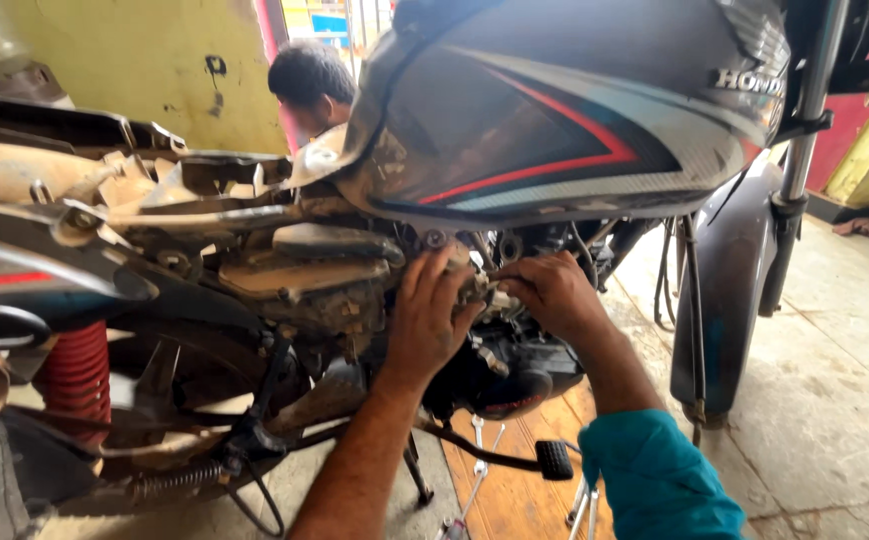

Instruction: The person uses a screwdriver and pliers to loosen components on a motorcycle, pulling a hose off a fitting and removing a clamp. They then detach the carburetor from the engine and disconnect another hose by hand.

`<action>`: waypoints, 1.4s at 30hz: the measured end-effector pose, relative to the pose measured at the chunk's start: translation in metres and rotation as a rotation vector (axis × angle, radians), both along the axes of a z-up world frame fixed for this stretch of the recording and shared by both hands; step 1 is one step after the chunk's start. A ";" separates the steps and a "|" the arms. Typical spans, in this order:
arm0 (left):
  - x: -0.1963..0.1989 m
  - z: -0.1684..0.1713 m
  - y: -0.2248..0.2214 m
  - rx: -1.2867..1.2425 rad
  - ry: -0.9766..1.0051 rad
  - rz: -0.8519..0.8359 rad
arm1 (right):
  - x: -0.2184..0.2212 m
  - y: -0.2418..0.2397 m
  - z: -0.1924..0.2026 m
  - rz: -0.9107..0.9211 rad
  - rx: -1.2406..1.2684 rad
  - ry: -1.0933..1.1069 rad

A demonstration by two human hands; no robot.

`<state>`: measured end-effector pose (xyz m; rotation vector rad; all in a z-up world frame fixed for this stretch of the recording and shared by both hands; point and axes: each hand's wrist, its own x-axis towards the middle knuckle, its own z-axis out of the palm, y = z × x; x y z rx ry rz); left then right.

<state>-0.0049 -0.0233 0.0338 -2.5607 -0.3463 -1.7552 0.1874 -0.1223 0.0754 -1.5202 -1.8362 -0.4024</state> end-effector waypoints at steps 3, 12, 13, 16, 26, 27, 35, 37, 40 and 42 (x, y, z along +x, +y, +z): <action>0.005 0.001 0.000 0.082 -0.067 0.020 | 0.002 0.004 -0.003 -0.047 0.059 -0.039; 0.010 -0.008 0.005 0.054 -0.106 0.048 | -0.013 0.000 -0.001 -0.119 0.066 -0.044; 0.009 -0.009 0.005 0.059 -0.113 0.034 | -0.020 -0.004 0.002 -0.196 -0.017 -0.060; 0.010 -0.010 0.008 0.079 -0.122 0.029 | -0.026 -0.004 0.007 -0.273 -0.101 -0.069; 0.012 -0.010 0.005 0.086 -0.097 0.013 | -0.010 0.009 -0.013 -0.150 0.076 -0.126; 0.014 -0.013 0.007 0.082 -0.097 0.014 | -0.010 0.009 -0.011 -0.149 0.072 -0.126; 0.013 -0.019 0.014 0.089 -0.119 0.071 | -0.009 0.009 0.000 -0.123 -0.006 -0.132; 0.008 -0.010 0.008 0.066 -0.119 0.000 | -0.005 0.011 0.003 -0.092 -0.037 -0.117; 0.010 -0.010 0.003 0.059 -0.109 -0.020 | -0.004 0.010 0.006 -0.073 -0.076 -0.092; 0.013 -0.012 0.001 0.073 -0.100 0.032 | -0.004 0.008 0.006 -0.082 -0.086 -0.083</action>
